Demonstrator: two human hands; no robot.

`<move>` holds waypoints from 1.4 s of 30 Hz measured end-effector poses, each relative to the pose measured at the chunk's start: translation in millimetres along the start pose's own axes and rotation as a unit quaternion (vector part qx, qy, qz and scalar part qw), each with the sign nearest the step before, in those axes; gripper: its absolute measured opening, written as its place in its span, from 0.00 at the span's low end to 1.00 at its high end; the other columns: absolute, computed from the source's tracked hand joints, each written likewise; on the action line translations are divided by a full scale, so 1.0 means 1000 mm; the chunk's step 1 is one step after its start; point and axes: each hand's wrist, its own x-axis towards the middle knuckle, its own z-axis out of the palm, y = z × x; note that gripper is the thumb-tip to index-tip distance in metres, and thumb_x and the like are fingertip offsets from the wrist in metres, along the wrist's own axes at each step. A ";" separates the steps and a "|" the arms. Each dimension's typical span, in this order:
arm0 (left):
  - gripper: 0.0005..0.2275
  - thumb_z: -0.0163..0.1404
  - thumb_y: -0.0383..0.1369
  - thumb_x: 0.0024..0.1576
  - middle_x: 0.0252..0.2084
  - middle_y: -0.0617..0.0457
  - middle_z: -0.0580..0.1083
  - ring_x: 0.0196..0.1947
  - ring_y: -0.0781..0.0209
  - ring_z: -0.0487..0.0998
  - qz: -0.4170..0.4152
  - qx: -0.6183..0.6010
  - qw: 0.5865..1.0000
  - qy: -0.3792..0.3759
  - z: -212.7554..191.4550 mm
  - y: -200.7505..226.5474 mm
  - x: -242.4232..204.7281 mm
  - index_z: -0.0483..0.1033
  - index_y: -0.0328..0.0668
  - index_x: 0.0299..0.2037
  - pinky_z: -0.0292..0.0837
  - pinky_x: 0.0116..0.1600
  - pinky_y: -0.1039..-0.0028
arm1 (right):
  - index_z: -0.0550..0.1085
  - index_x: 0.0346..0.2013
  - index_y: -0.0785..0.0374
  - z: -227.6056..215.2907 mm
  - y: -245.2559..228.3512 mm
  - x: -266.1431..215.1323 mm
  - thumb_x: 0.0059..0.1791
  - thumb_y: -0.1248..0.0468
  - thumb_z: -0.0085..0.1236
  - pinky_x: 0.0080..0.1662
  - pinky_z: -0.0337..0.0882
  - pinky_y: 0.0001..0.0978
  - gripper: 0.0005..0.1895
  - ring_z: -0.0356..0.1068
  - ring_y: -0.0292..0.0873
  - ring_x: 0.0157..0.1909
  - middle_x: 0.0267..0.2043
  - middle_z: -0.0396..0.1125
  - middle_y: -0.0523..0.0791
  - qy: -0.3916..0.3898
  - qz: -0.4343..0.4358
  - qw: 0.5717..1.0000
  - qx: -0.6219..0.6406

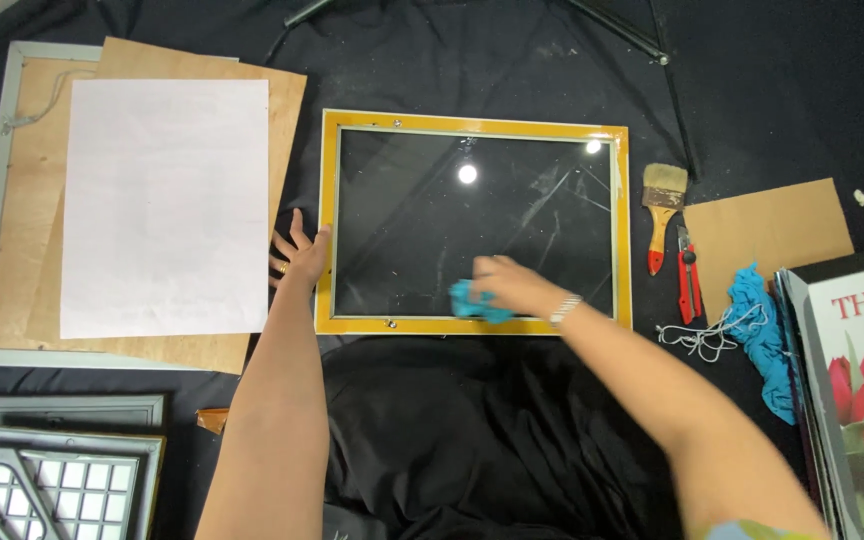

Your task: Polishing and cleaning the glass of a picture frame using a brush and a cloth.

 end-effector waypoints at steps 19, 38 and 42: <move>0.34 0.22 0.67 0.59 0.77 0.54 0.21 0.74 0.33 0.19 -0.012 0.015 1.000 -0.008 -0.003 0.004 -0.003 0.22 0.82 0.74 0.21 0.70 0.31 | 0.69 0.41 0.53 0.044 0.004 0.033 0.45 0.71 0.59 0.55 0.69 0.47 0.14 0.65 0.62 0.56 0.51 0.62 0.49 0.101 -0.063 0.993 0.009; 0.35 0.22 0.68 0.59 0.77 0.53 0.21 0.74 0.32 0.20 -0.003 -0.001 1.000 -0.003 -0.004 0.007 -0.012 0.23 0.82 0.74 0.23 0.70 0.30 | 0.80 0.38 0.55 -0.010 0.031 -0.007 0.52 0.54 0.55 0.40 0.76 0.42 0.11 0.77 0.53 0.38 0.36 0.76 0.47 0.304 0.306 0.889 0.153; 0.34 0.22 0.66 0.60 0.77 0.51 0.21 0.74 0.31 0.20 -0.006 -0.011 1.000 -0.002 -0.009 0.016 -0.025 0.24 0.80 0.75 0.24 0.70 0.30 | 0.81 0.43 0.51 0.060 0.155 -0.048 0.43 0.63 0.69 0.41 0.76 0.43 0.14 0.70 0.52 0.40 0.44 0.64 0.46 0.440 0.427 0.786 -0.083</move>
